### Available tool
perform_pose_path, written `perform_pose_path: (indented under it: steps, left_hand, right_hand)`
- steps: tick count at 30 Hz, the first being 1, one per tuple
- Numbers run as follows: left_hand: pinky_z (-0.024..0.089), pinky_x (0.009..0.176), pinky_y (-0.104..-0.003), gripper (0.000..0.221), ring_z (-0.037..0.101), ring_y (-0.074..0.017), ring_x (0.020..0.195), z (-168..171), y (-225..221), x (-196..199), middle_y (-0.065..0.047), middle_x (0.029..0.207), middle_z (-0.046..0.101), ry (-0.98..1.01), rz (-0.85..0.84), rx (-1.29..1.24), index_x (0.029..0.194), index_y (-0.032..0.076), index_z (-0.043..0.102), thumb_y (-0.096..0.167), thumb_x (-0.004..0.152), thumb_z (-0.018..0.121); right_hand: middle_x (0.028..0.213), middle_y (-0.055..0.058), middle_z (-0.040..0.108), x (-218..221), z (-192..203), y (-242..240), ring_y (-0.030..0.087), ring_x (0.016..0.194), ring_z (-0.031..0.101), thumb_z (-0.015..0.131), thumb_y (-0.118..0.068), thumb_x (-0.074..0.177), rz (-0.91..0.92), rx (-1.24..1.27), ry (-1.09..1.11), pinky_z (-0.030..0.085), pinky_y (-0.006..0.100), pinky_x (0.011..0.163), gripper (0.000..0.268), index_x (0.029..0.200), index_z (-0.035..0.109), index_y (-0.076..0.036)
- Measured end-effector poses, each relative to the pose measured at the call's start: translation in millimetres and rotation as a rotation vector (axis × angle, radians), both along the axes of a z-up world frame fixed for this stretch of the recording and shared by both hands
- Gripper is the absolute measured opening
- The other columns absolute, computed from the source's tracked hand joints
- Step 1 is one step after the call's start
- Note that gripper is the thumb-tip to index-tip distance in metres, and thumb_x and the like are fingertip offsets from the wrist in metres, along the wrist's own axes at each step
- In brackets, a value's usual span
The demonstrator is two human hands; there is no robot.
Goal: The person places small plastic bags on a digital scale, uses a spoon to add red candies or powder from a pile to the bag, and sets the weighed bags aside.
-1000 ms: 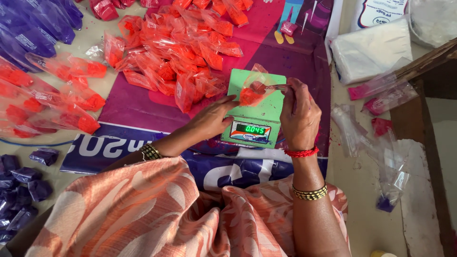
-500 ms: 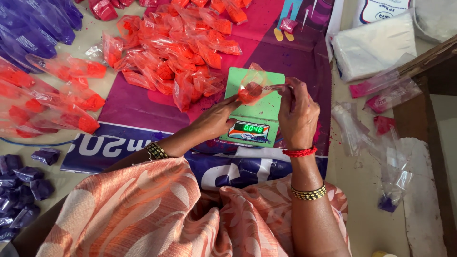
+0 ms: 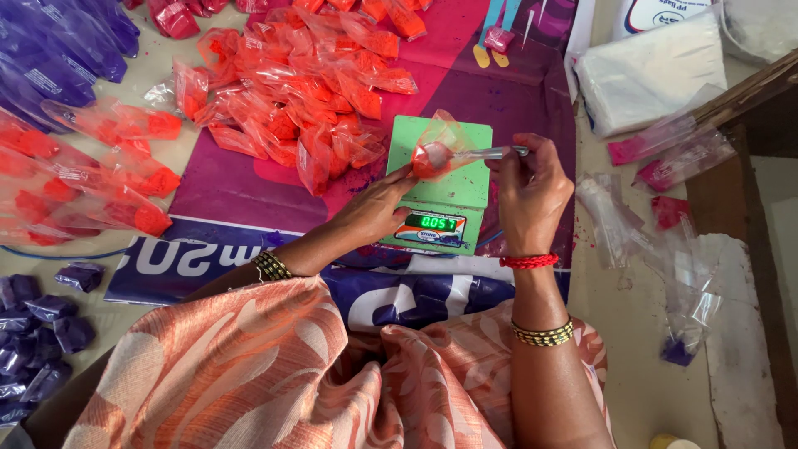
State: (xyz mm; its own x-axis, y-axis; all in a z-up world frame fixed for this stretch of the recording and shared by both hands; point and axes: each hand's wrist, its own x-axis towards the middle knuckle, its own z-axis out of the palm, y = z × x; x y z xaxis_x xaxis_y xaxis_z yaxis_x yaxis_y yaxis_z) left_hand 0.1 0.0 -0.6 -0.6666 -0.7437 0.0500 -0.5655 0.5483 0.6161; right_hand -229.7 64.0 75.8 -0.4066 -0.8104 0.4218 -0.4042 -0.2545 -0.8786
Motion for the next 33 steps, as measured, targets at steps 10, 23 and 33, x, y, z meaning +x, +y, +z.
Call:
perform_pose_path:
  steps: [10, 23, 33]
  left_hand:
    - [0.043, 0.113, -0.044, 0.062, 0.048, -0.0402, 0.140, 1.7, -0.1, 2.5, -0.026, 0.160, 0.036, 0.014, -0.010, 0.012, 0.143, -0.004, 0.049, 0.005, 0.085, 0.065]
    - [0.047, 0.110, -0.042, 0.042, 0.058, -0.0392, 0.130, -8.4, -10.4, 47.0, -0.022, 0.142, 0.057, 0.216, 0.182, -0.163, 0.128, 0.000, 0.061, 0.001, 0.087, 0.068]
    - [0.055, 0.093, -0.043, 0.027, 0.070, -0.0351, 0.104, 4.8, -33.7, 114.5, -0.018, 0.114, 0.070, 0.218, 0.573, -0.166, 0.117, 0.003, 0.066, 0.002, 0.090, 0.068]
  right_hand:
    - [0.094, 0.011, 0.072, -15.7, -0.3, -1.9, 0.016, 0.082, 0.076, 0.063, 0.001, 0.105, 0.038, 0.009, -0.251, 0.066, 0.028, 0.072, 0.013, 0.115, 0.060, 0.007]
    - [0.098, 0.014, 0.072, -42.6, 6.4, 5.6, 0.024, 0.085, 0.079, 0.064, -0.002, 0.107, 0.016, -0.123, -0.472, 0.068, 0.034, 0.075, 0.012, 0.115, 0.060, 0.007]
    - [0.100, 0.014, 0.071, -27.3, 24.1, 11.2, 0.027, 0.086, 0.079, 0.066, -0.003, 0.108, 0.016, -0.169, -0.560, 0.067, 0.034, 0.075, 0.013, 0.116, 0.060, 0.006]
